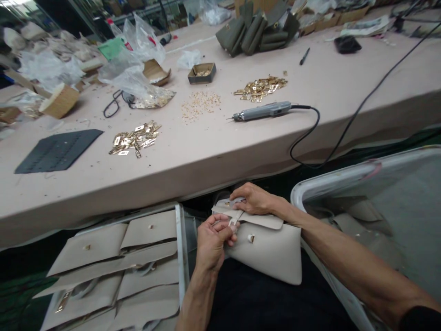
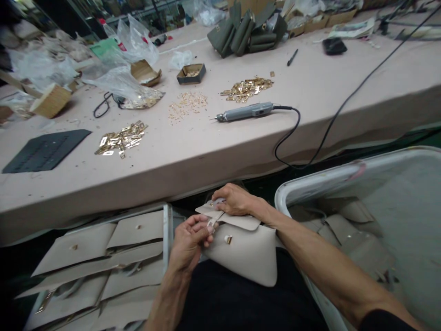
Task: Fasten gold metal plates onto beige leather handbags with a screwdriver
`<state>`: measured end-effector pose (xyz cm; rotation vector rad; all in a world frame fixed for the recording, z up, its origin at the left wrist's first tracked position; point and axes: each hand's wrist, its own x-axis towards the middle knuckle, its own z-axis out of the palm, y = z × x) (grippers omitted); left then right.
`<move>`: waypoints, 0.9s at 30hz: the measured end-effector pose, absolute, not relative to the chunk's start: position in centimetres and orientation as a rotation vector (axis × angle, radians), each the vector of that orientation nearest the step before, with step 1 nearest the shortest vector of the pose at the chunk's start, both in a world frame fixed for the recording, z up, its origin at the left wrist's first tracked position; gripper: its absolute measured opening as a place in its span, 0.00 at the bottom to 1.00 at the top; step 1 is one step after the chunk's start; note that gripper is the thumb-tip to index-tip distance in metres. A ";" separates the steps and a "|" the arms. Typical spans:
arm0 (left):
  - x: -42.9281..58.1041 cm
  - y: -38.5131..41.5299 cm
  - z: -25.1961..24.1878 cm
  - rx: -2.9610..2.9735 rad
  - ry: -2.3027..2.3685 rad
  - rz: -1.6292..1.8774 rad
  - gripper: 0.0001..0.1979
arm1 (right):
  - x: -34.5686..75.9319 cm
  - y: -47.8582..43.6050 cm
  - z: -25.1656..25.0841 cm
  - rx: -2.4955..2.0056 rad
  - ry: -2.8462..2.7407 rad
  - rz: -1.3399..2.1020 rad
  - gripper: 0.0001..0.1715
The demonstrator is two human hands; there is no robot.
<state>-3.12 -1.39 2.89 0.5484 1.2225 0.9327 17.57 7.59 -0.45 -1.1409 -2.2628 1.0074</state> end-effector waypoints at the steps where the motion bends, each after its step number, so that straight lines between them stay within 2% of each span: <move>1: -3.1 -1.4 2.8 0.523 1.221 0.917 0.27 | 17.6 7.6 -0.6 -1.144 -2.261 1.006 0.13; 12: -4.7 -0.8 2.9 0.654 1.261 0.893 0.23 | 18.0 7.6 -0.6 -1.179 -2.272 0.992 0.13; 16: -7.4 -0.4 2.4 1.045 1.556 0.938 0.19 | 18.3 7.7 -0.7 -1.169 -2.277 1.006 0.12; 19: -8.0 -0.1 2.4 1.388 1.824 0.916 0.20 | 18.3 7.8 -0.7 -1.144 -2.276 1.013 0.12; 22: -6.6 0.2 2.6 1.388 1.710 0.878 0.22 | 18.0 7.8 -0.7 -1.131 -2.283 1.008 0.12; 27: -3.5 1.3 1.6 0.910 1.294 0.769 0.30 | 17.6 7.9 -1.2 -1.072 -2.282 0.981 0.12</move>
